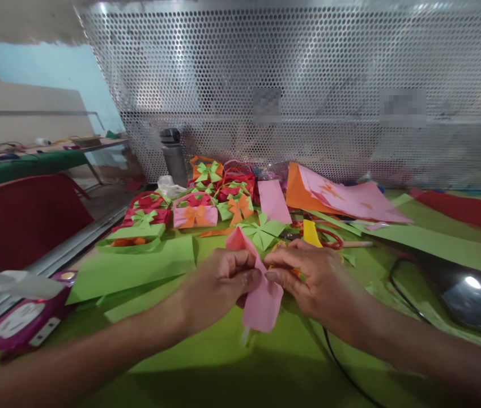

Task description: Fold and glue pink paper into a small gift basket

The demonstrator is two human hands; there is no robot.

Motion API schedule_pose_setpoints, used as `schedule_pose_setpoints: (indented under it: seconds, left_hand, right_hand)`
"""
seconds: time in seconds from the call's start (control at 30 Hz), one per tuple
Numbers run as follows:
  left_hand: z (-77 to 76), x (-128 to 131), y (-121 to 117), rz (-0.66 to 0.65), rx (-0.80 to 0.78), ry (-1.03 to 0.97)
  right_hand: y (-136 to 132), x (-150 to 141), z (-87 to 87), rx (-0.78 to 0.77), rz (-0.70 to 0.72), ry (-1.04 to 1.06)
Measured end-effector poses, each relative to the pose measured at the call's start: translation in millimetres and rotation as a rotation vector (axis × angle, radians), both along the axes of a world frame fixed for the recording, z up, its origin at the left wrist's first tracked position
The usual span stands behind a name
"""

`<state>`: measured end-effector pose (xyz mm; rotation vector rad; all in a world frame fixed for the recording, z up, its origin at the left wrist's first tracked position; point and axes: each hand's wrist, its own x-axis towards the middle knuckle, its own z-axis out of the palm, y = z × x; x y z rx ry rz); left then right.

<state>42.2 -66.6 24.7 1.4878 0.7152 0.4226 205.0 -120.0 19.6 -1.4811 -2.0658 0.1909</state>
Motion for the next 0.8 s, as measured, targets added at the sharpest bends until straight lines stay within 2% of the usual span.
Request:
schedule_pose_setpoints:
  seconds: [0.1,0.2,0.33,0.63,0.8]
  left_hand:
    - [-0.5,0,-3,-0.033,0.117,0.012]
    - [-1.0,1,-7,-0.078,0.157,0.000]
    - [0.2,2,-13,-0.098,0.105,-0.016]
    - [-0.6,2,-15,0.036,-0.057,0.059]
    - [-4.7,1,-15,0.047,0.114,0.082]
  right_hand:
    - [-1,0,2.8,-0.033,-0.045,-0.085]
    - [-3,-2,5.4,-0.072,-0.102,-0.124]
    - [-5,-3,7.7,-0.060,-0.133,-0.121]
    - [-5,-3,11.6,-0.004,-0.123,-0.117]
    - [-4,-1,13.2,-0.035,-0.117,-0.109]
